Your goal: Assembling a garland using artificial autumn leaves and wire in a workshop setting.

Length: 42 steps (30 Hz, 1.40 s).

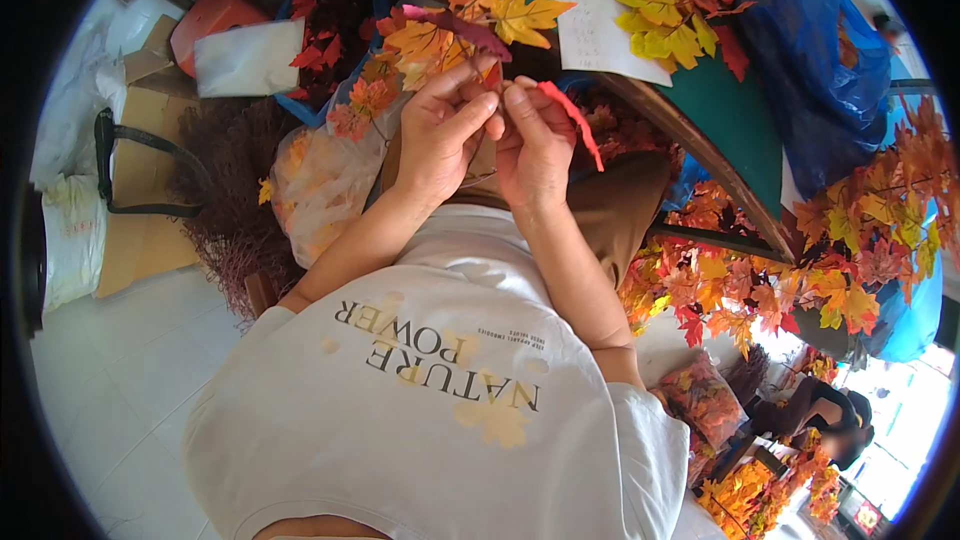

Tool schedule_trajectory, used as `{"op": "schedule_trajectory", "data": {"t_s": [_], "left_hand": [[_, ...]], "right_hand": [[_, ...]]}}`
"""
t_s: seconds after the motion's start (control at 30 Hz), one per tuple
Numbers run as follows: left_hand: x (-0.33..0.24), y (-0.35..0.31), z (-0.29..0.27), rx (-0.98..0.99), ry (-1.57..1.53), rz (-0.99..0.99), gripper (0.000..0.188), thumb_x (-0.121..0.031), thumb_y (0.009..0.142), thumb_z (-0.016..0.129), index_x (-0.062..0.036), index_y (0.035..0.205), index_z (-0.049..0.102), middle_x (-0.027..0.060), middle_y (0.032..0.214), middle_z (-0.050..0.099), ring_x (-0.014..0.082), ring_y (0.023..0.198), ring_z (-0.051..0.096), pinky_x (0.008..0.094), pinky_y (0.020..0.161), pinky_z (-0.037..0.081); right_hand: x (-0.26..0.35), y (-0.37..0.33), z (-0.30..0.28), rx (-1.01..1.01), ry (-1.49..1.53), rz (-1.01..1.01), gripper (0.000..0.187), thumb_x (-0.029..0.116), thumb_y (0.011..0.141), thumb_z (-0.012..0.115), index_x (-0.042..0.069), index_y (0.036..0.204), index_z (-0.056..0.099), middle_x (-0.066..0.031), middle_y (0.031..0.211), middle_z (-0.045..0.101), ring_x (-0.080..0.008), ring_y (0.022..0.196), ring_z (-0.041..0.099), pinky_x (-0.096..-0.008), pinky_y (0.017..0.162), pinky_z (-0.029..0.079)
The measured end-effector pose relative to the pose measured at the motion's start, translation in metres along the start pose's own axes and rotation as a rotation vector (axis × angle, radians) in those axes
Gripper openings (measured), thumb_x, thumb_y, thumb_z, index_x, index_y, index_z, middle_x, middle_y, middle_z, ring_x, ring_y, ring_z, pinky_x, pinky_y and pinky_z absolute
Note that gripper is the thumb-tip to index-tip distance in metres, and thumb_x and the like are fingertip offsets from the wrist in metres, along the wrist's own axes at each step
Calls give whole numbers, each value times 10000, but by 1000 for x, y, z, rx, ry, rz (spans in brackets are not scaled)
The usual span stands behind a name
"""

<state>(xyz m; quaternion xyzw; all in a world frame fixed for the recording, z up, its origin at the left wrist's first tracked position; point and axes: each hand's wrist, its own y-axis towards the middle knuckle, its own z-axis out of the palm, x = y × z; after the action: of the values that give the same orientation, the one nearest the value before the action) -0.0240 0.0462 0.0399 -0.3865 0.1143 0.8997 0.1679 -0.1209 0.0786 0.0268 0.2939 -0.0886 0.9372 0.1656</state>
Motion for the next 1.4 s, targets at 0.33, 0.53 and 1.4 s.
{"op": "schedule_trajectory", "data": {"t_s": [0.33,0.53,1.4], "left_hand": [[2,-4,2,49,64,74,393,48,830,561,87,1211,471,23,743,544,82,649,547,200,641,455],[4,-2,2,63,68,64,391,56,830,558,90,1209,471,21,741,551,79,643,549,196,647,459],[11,6,-12,90,69,11,365,35,839,566,77,1191,480,51,767,572,102,656,574,216,635,484]], "right_hand": [[-2,-9,7,-65,-30,-80,132,-10,844,578,17,969,610,-100,891,648,-115,687,579,-207,601,457],[-5,-7,0,-44,12,-82,126,2,847,586,18,969,610,-99,895,651,-113,684,572,-206,607,461],[-5,-5,-8,50,-76,-45,121,44,868,583,46,989,583,-36,862,612,-89,682,523,-207,638,441]]}}
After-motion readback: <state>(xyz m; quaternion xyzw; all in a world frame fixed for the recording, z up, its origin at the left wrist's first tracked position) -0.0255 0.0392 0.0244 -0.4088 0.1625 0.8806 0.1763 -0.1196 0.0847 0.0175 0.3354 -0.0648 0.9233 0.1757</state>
